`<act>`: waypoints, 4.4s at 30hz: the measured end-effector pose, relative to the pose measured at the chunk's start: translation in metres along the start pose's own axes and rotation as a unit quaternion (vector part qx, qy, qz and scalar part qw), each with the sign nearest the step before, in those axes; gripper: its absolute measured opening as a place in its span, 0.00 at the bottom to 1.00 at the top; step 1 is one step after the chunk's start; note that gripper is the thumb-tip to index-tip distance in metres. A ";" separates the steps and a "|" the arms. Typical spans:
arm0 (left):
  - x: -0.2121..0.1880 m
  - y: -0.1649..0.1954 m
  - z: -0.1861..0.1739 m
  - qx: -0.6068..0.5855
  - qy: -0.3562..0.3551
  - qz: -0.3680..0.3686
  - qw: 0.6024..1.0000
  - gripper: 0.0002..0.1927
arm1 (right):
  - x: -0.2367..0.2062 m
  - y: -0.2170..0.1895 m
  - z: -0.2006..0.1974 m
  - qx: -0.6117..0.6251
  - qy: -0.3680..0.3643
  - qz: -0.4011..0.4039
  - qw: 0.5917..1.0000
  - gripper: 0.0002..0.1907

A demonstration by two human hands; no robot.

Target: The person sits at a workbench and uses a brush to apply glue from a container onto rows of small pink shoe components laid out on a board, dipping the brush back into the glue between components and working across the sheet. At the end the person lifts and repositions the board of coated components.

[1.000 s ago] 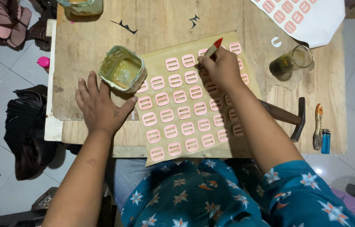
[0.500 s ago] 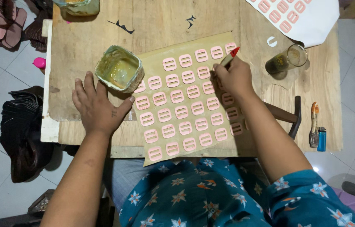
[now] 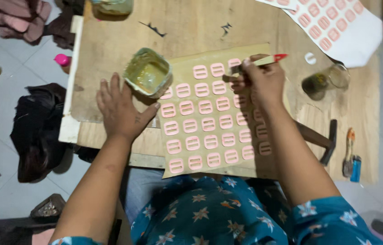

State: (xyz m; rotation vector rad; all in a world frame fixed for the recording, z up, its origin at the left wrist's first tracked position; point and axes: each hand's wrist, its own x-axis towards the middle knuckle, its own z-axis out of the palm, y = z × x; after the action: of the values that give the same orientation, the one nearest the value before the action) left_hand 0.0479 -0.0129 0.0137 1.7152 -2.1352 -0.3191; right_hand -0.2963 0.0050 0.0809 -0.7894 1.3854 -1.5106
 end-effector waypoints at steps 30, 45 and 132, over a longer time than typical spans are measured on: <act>-0.005 -0.006 0.002 -0.046 0.034 0.002 0.998 0.42 | -0.004 -0.002 -0.007 -0.197 -0.044 -0.022 0.979 0.12; 0.000 -0.001 0.000 -0.023 0.003 -0.013 1.000 0.47 | -0.017 0.028 0.012 -0.418 -0.029 -0.121 0.900 0.09; 0.004 0.001 -0.002 -0.001 -0.026 -0.026 0.999 0.52 | -0.012 0.038 -0.008 -0.497 0.015 -0.123 0.859 0.10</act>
State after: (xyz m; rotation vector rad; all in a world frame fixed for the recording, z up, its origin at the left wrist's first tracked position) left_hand 0.0468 -0.0165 0.0167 1.7831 -2.1285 -0.3843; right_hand -0.2913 0.0206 0.0435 -1.6141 2.1682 -0.8839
